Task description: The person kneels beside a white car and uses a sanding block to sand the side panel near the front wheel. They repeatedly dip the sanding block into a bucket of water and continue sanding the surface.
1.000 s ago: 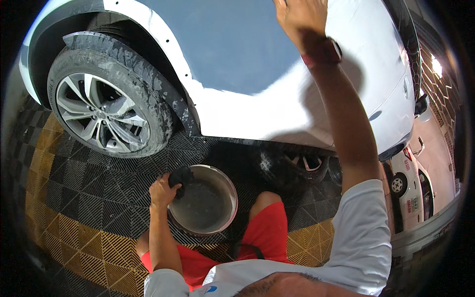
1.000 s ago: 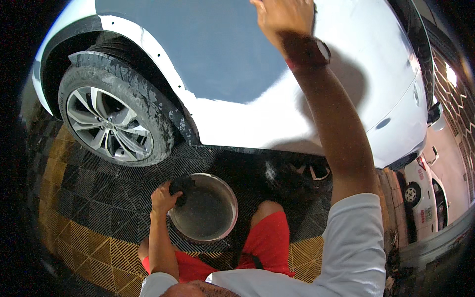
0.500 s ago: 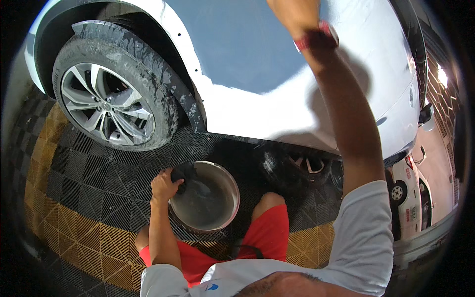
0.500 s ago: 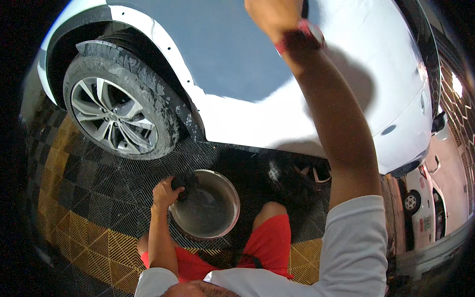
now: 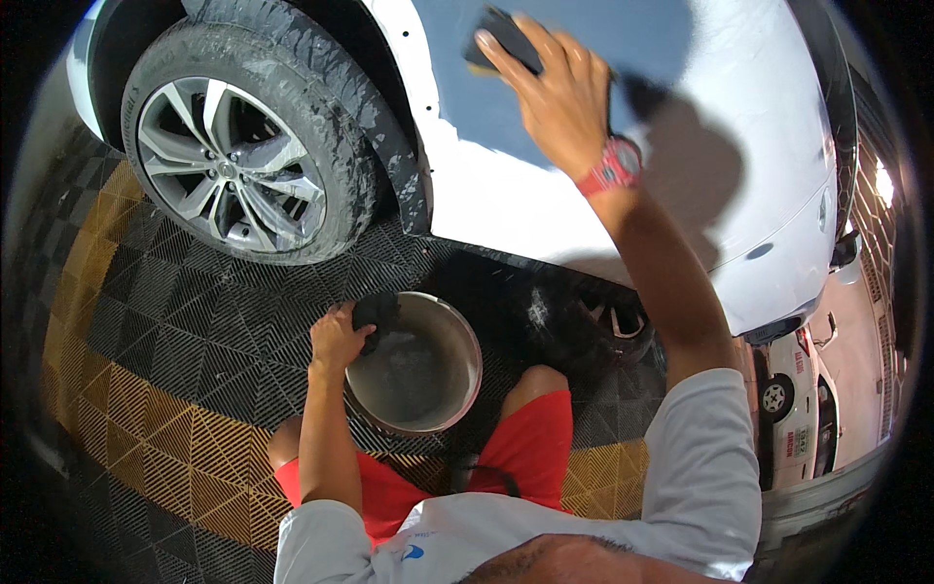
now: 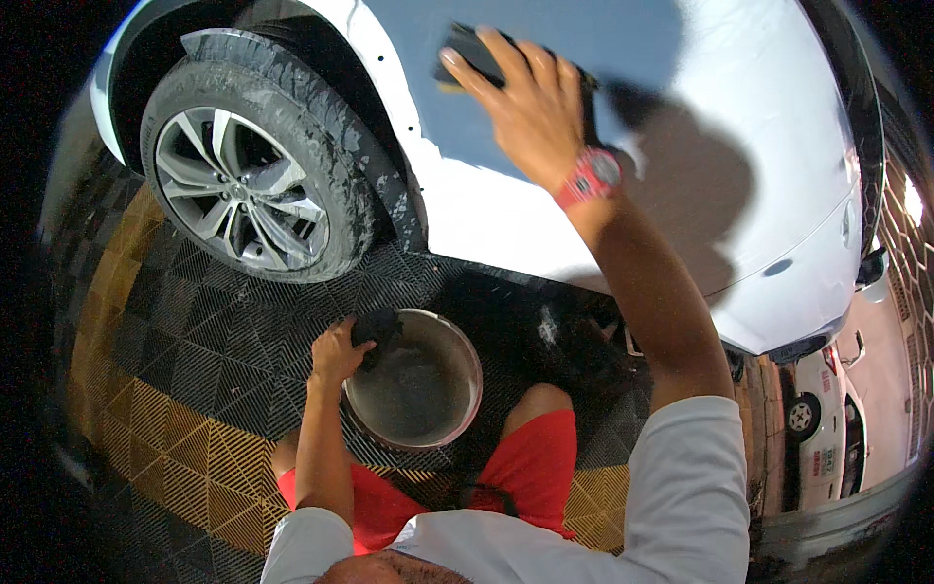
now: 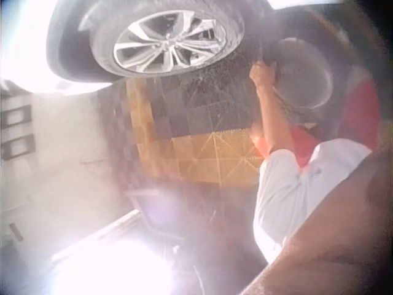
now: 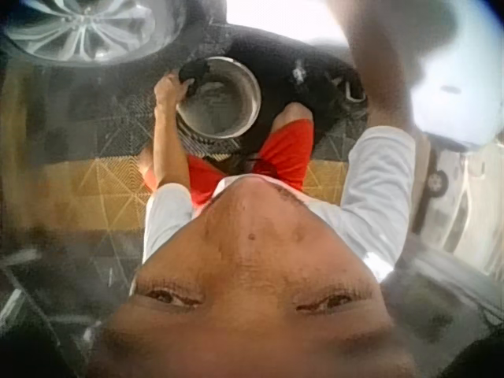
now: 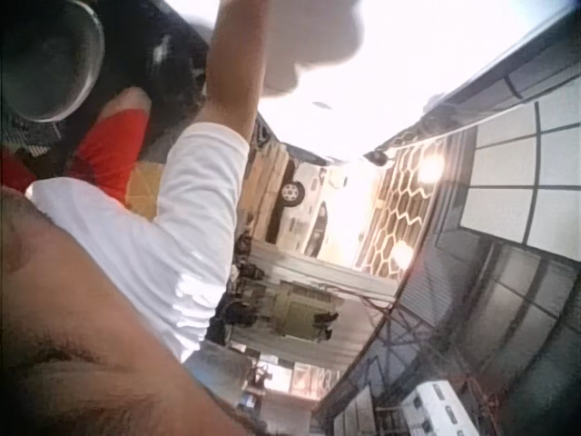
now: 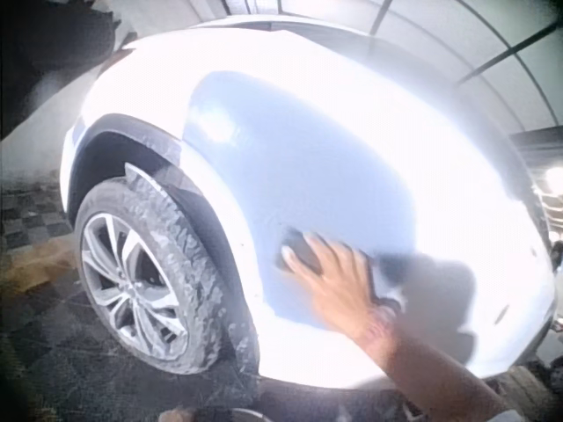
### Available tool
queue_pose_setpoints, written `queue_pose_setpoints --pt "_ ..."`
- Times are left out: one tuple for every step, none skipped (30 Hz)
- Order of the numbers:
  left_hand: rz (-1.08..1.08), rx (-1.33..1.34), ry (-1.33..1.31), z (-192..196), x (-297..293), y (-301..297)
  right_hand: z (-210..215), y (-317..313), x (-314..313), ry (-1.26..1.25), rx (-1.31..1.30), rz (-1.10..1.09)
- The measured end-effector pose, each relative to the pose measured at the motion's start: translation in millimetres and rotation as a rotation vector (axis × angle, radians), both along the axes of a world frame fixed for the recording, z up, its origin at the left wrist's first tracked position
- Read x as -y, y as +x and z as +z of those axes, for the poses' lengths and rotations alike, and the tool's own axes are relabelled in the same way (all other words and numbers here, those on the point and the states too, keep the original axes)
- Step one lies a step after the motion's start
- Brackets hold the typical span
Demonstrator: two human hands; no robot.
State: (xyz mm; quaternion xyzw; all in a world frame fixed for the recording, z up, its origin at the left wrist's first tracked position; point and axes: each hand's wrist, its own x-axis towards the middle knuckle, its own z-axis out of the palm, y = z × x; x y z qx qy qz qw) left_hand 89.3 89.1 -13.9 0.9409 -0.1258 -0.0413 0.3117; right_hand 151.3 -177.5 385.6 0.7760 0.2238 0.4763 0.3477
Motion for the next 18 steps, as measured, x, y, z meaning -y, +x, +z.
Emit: queue_pose_setpoints --pt "0.009 0.011 0.011 1.4 -0.8 1.3 -17.3 -12.9 22.3 0.048 -0.098 -0.053" --pt "-0.013 -0.001 -0.001 2.8 5.6 1.7 -36.6 -30.8 60.4 0.081 -0.194 -0.125" --pt "-0.034 -0.013 -0.014 3.6 12.0 2.1 -59.7 -47.1 108.6 0.081 -0.215 -0.096" --pt "-0.036 -0.033 -0.014 2.1 11.7 1.0 -65.3 -55.6 106.7 0.093 -0.244 -0.048" --pt "-0.032 -0.033 -0.009 0.9 11.8 0.6 -66.3 -49.2 104.5 0.064 -0.219 -0.054" --pt "-0.031 -0.033 -0.005 -0.2 12.5 0.5 -66.1 -38.3 102.3 0.035 -0.193 -0.062" --pt "-0.028 -0.030 0.002 -0.4 11.6 2.2 -53.7 -27.9 72.6 0.009 -0.164 -0.068" --pt "-0.019 -0.024 -0.003 -1.5 7.2 3.7 -39.4 -10.2 30.3 0.020 -0.139 -0.041" --pt "-0.026 -0.013 -0.018 -1.8 8.1 5.3 -28.8 4.7 4.9 0.023 -0.117 -0.005" --pt "-0.031 -0.010 -0.025 -4.2 7.1 3.7 -25.8 19.0 -15.1 0.034 -0.102 0.032" --pt "-0.015 -0.004 -0.011 -7.4 3.5 3.4 -26.6 26.4 -26.2 0.047 -0.087 0.072" --pt "0.002 0.001 0.004 -10.6 0.1 3.4 -29.7 23.8 -23.9 0.017 -0.054 0.045" --pt "0.012 0.010 0.009 -12.2 -1.7 4.0 -37.6 9.2 -6.3 0.011 -0.091 -0.006" --pt "-0.004 0.001 0.000 -10.2 -0.2 5.6 -50.7 -11.7 26.3 -0.003 -0.123 -0.057" --pt "-0.033 -0.010 -0.015 -7.0 6.5 4.4 -60.0 -31.2 57.9 -0.023 -0.158 -0.121" --pt "-0.054 -0.021 -0.020 -5.1 9.0 3.4 -68.7 -40.0 82.0 -0.021 -0.181 -0.100" --pt "-0.053 -0.022 -0.031 -4.6 13.0 2.2 -73.8 -45.3 103.2 -0.025 -0.202 -0.076" --pt "-0.049 -0.018 -0.033 -4.9 15.0 2.5 -74.8 -45.8 111.4 -0.020 -0.219 -0.050"
